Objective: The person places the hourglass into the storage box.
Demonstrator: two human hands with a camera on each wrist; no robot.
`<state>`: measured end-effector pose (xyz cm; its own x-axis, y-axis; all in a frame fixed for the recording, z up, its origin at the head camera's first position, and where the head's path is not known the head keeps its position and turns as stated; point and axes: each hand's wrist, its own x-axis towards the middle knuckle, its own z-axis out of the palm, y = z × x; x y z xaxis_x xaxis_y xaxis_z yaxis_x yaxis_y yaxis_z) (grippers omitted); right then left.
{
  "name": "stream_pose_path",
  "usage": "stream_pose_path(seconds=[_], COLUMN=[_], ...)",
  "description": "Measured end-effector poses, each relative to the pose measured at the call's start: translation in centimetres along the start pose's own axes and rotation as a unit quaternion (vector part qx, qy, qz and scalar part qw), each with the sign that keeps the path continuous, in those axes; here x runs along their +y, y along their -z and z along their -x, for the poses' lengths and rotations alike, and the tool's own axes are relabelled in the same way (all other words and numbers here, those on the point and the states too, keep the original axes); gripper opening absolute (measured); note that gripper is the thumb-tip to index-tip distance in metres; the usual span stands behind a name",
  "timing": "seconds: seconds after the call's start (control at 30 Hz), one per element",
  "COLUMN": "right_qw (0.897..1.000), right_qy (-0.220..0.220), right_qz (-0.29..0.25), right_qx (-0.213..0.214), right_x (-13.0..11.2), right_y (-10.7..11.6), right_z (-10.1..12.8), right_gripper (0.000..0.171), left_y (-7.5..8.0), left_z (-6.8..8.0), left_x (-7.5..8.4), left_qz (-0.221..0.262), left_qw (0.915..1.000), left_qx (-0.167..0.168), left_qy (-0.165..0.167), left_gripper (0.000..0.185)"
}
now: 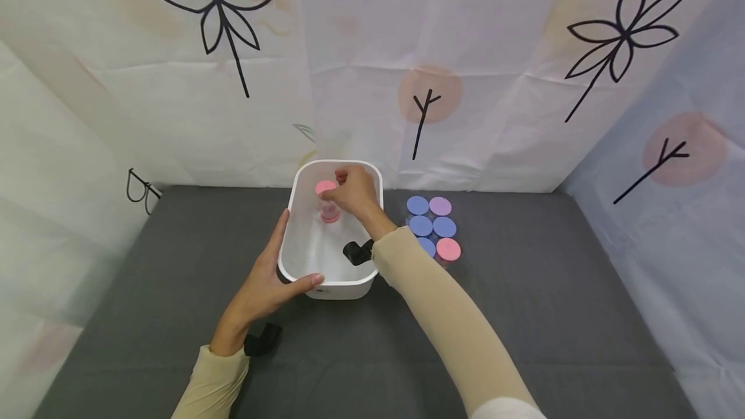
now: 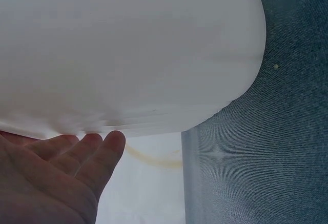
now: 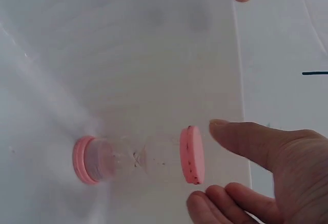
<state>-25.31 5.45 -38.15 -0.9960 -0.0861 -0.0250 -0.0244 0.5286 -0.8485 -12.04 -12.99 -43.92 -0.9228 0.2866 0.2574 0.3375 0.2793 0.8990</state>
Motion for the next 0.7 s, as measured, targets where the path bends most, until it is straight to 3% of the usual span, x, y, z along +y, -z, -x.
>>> stream_pose_path(seconds=[0.4, 0.7], right_qw=[0.998, 0.986], right_qy=[0.032, 0.088], right_qz=[-0.056, -0.139], right_qx=[0.015, -0.02], right_x=[-0.6, -2.4], right_y=[0.9, 2.8], right_z=[1.6, 3.9], right_gripper=[0.058, 0.06], left_y=[-0.1, 0.0], left_z=[0.1, 0.0], left_x=[-0.2, -0.2], left_qz=[0.01, 0.023], left_qw=[1.0, 0.9997], left_qx=[0.001, 0.001], left_qy=[0.002, 0.001], left_gripper=[0.124, 0.124])
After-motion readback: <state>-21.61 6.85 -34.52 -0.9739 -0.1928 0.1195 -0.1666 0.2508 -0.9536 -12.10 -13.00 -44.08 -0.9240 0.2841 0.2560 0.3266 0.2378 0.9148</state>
